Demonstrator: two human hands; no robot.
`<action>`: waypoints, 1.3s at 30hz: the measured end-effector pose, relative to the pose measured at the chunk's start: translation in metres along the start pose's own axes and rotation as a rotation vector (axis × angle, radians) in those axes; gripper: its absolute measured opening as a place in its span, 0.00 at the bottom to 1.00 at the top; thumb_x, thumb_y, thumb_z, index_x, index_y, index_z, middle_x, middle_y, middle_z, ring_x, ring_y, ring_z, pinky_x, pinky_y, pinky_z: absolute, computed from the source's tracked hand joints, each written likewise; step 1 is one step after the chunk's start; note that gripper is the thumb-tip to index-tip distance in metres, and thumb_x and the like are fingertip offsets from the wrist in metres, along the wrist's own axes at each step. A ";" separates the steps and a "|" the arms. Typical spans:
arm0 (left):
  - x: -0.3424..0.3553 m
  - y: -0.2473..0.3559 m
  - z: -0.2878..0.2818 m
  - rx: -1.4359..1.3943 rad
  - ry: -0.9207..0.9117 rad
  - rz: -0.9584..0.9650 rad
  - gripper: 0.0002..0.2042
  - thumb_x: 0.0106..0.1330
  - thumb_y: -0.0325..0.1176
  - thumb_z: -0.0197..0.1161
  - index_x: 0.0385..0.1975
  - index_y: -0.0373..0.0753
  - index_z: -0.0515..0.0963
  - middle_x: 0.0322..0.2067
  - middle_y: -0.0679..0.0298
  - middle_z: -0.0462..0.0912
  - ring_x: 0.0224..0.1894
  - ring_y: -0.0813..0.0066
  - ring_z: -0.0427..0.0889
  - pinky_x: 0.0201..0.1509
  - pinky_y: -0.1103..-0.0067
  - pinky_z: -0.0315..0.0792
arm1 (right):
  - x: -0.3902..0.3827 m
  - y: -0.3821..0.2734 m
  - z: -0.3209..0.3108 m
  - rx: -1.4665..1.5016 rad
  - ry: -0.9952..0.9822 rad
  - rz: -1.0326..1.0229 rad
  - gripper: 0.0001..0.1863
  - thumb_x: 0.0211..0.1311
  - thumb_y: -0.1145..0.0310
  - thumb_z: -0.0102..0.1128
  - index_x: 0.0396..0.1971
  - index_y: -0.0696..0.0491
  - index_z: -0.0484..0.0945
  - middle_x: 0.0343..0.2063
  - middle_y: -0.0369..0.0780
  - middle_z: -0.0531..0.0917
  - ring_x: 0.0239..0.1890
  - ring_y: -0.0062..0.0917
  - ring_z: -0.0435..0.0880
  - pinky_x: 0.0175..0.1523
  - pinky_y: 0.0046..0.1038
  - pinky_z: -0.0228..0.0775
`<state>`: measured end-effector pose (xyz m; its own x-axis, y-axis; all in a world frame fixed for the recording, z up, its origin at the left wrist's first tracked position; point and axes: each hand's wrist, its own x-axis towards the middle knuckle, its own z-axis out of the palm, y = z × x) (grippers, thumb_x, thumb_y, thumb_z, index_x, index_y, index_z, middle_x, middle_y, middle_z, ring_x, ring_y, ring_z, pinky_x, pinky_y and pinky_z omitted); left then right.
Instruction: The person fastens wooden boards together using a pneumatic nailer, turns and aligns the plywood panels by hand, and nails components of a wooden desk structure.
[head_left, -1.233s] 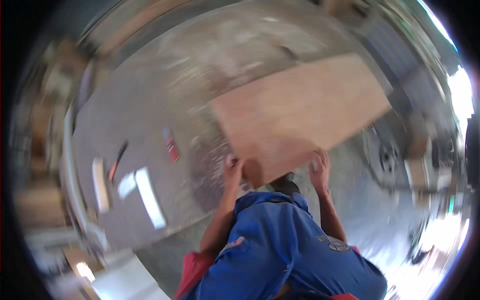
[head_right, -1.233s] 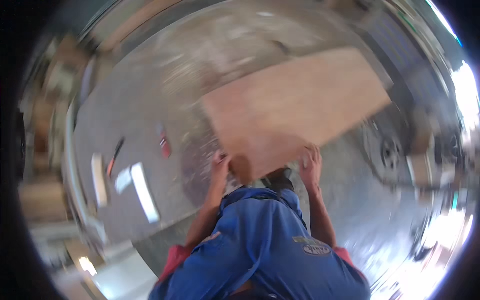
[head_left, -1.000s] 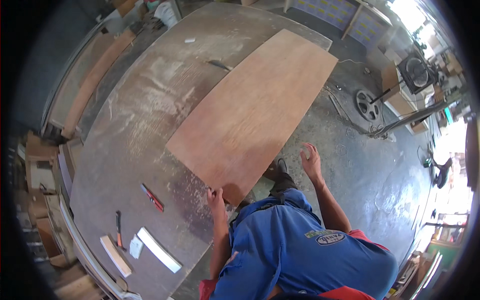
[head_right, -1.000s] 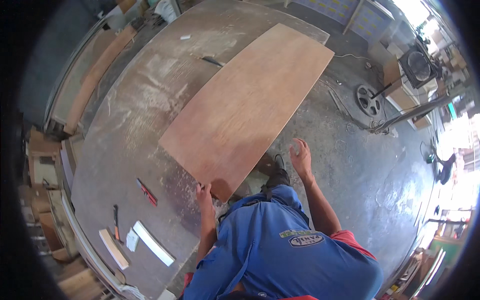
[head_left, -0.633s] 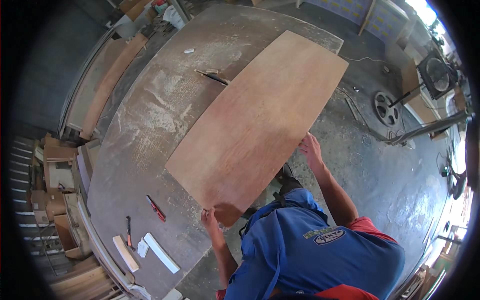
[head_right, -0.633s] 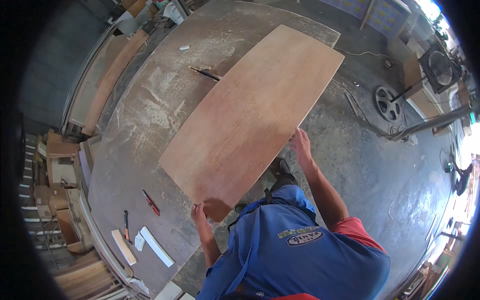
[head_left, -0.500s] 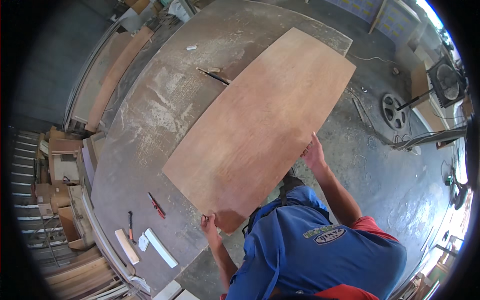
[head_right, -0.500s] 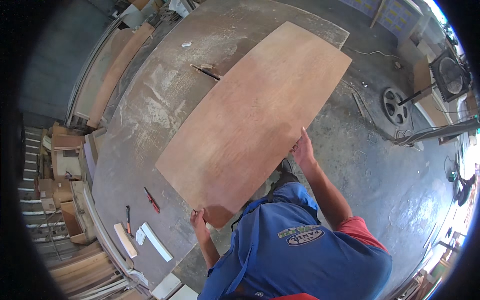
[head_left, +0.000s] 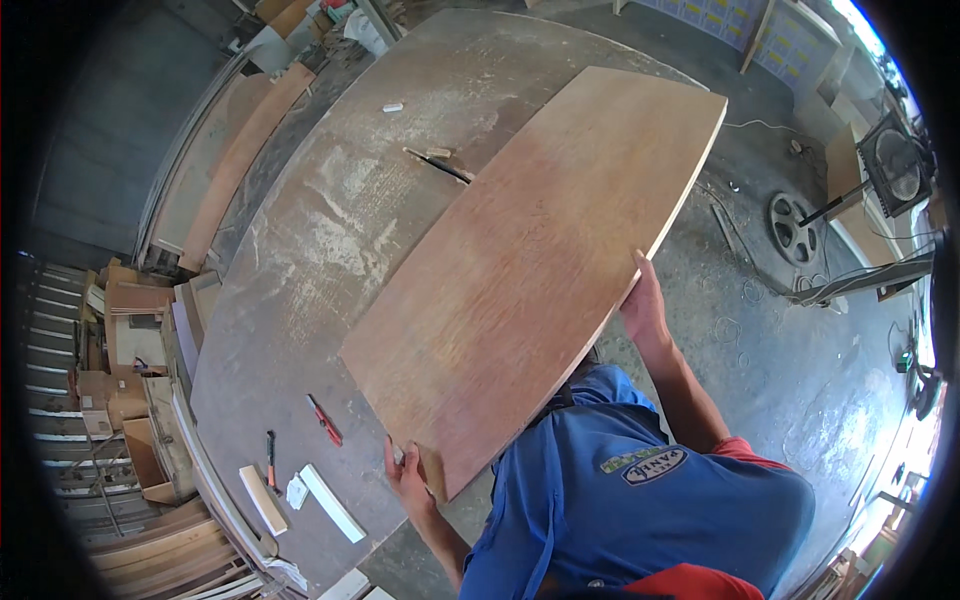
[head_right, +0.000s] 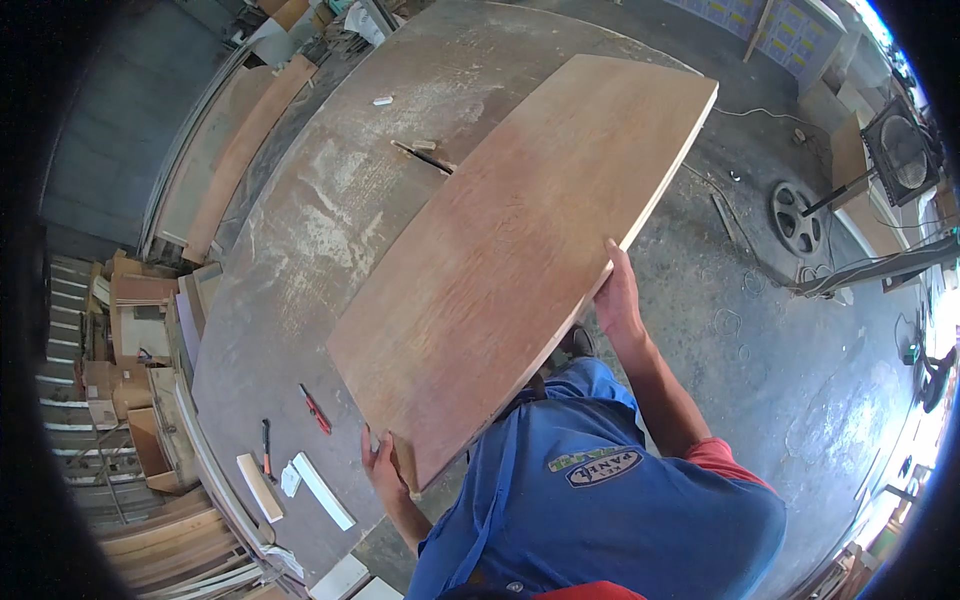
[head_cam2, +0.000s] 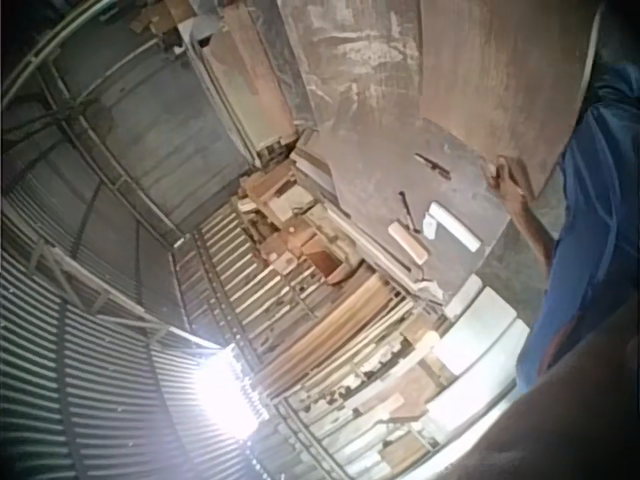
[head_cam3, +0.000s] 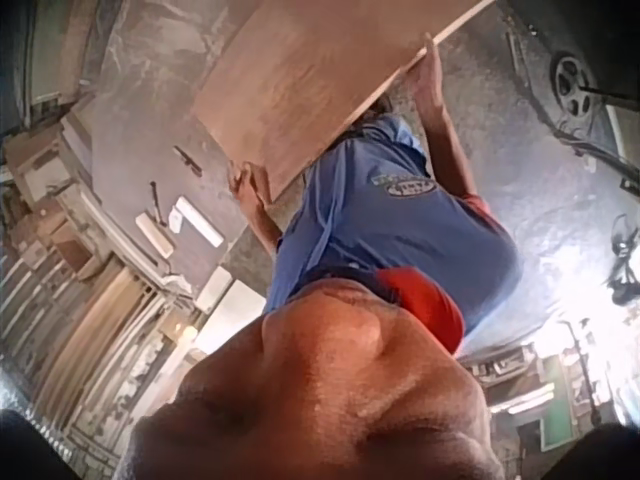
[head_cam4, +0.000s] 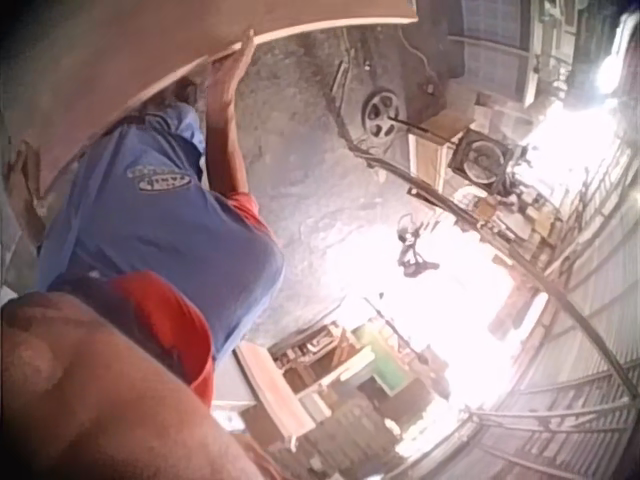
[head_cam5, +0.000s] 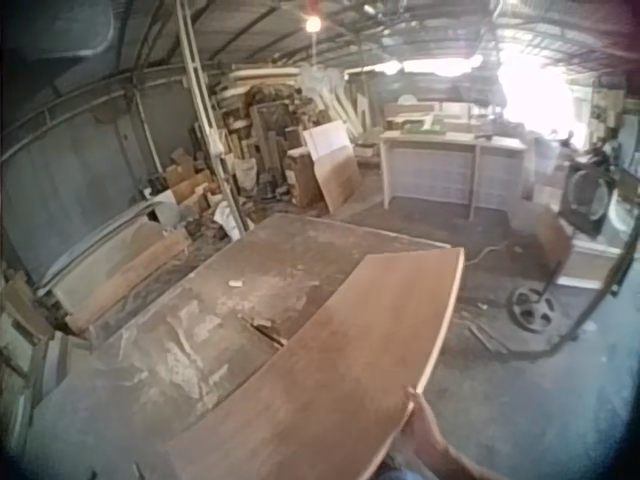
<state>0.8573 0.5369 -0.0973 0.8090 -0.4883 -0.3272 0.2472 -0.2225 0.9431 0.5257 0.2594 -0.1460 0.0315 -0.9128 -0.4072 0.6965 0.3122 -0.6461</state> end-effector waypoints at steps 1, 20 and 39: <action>0.000 0.007 -0.005 0.025 -0.070 0.029 0.20 0.64 0.27 0.59 0.56 0.31 0.71 0.35 0.68 0.79 0.33 0.83 0.75 0.38 0.86 0.68 | -0.004 -0.005 0.013 0.074 -0.032 0.002 0.30 0.68 0.51 0.49 0.63 0.54 0.61 0.61 0.42 0.70 0.61 0.31 0.70 0.62 0.35 0.63; 0.034 -0.091 -0.027 -0.043 0.121 -0.092 0.23 0.62 0.27 0.63 0.58 0.35 0.70 0.24 0.69 0.75 0.23 0.86 0.69 0.24 0.83 0.62 | 0.025 0.021 -0.041 -0.438 0.032 0.239 0.37 0.59 0.45 0.59 0.63 0.50 0.62 0.60 0.44 0.67 0.60 0.37 0.69 0.58 0.39 0.66; -0.016 -0.163 -0.064 -0.043 0.061 -0.022 0.28 0.60 0.35 0.59 0.62 0.37 0.66 0.47 0.53 0.82 0.49 0.67 0.81 0.51 0.75 0.71 | 0.072 0.069 -0.121 -0.588 0.042 0.461 0.39 0.57 0.34 0.52 0.61 0.47 0.66 0.53 0.40 0.74 0.53 0.34 0.74 0.60 0.38 0.64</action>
